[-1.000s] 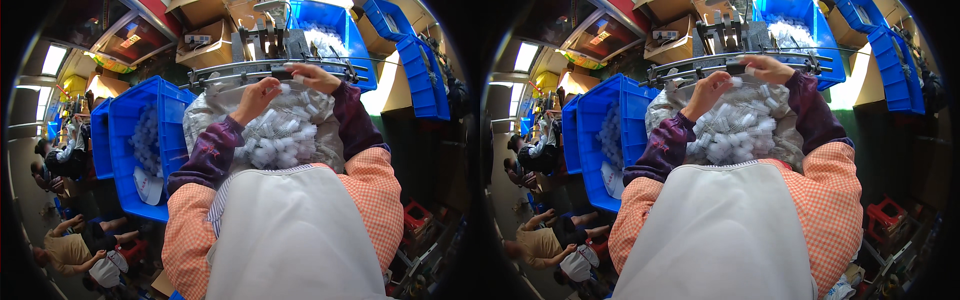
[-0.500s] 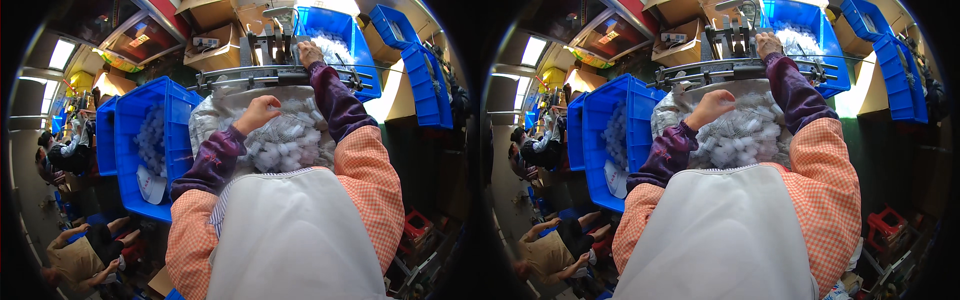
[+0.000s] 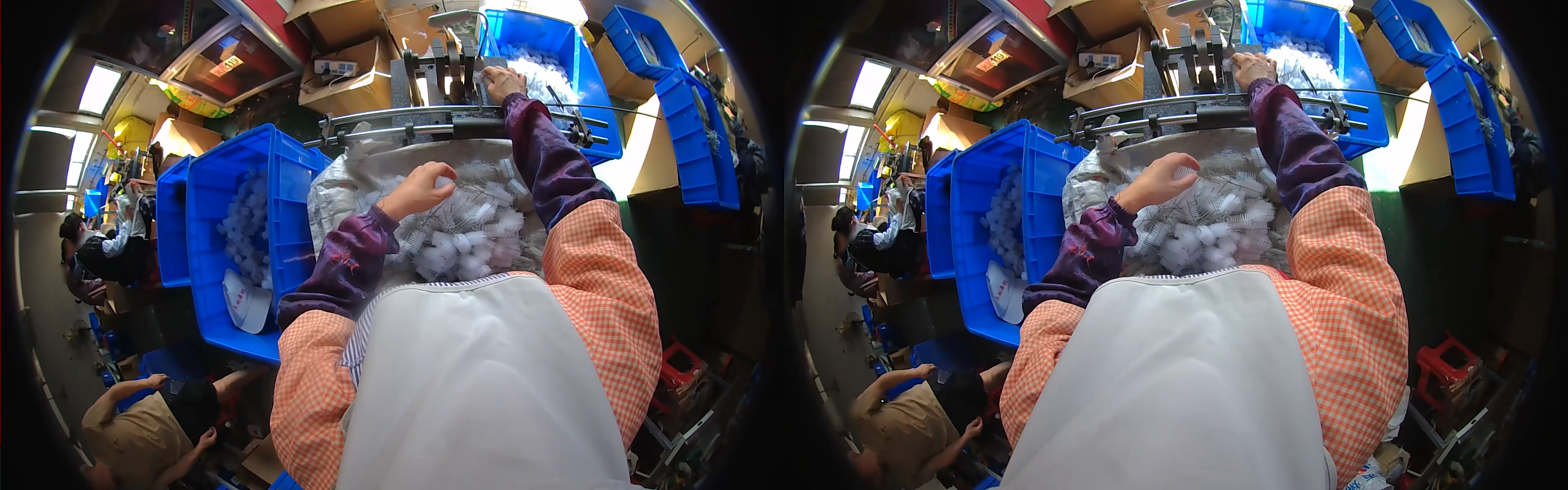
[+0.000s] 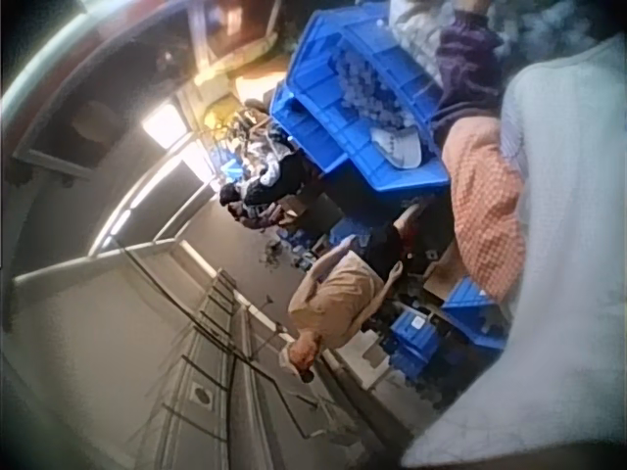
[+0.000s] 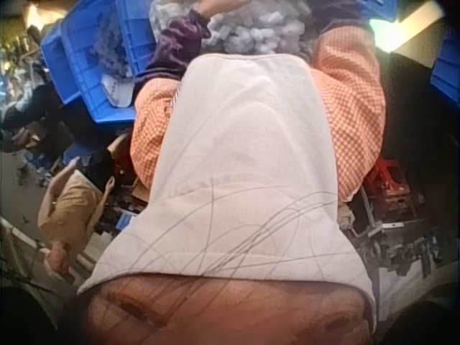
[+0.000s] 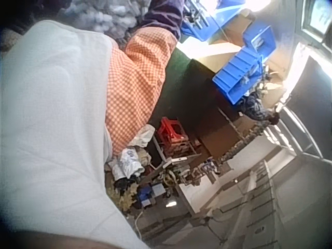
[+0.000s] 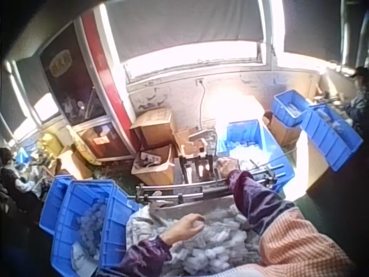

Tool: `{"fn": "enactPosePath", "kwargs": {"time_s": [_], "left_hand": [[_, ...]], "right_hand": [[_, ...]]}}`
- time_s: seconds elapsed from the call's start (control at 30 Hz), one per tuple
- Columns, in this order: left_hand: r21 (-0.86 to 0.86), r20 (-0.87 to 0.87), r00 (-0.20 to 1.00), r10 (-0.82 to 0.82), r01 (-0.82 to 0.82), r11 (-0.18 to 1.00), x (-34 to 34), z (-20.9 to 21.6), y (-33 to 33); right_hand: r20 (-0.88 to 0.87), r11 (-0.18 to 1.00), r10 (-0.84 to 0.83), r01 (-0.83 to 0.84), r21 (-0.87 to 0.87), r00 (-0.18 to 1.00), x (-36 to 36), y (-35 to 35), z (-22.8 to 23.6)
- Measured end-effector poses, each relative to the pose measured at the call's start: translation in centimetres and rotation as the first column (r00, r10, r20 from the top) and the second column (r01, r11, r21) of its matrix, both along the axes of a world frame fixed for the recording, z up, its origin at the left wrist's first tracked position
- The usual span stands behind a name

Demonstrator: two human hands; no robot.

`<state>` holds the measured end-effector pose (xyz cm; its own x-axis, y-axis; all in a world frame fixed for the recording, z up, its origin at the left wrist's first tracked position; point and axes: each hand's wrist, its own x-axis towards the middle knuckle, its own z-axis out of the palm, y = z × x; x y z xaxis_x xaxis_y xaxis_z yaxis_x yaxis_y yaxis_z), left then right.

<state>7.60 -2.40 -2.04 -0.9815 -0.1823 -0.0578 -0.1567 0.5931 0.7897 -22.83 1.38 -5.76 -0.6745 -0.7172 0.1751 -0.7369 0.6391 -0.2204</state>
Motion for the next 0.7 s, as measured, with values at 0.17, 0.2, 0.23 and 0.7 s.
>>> {"fn": "enactPosePath", "kwargs": {"time_s": [0.17, 0.2, 0.23, 0.7], "left_hand": [[0.018, 0.03, 0.999, -0.019, 0.018, 1.0, 0.3, -0.3, -0.3], [0.039, 0.061, 0.998, -0.005, 0.003, 0.999, 0.2, -0.2, -0.4], [0.058, 0.092, 0.996, 0.009, -0.014, 0.998, 0.2, -0.2, -0.4], [0.133, 0.011, 0.982, 0.187, -0.187, 0.973, -0.2, 0.9, -0.5]], "right_hand": [[-0.048, 0.985, -0.127, 0.131, 0.113, 0.991, 0.4, 1.6, 1.0], [-0.056, 0.98, -0.136, 0.143, 0.141, 0.989, 1.0, 2.3, 1.6], [-0.037, 0.987, -0.102, 0.106, 0.117, 0.994, 1.4, 2.6, 1.9], [-0.141, 0.999, -0.046, 0.047, 0.008, 0.989, 6.1, -2.1, 0.5]]}}
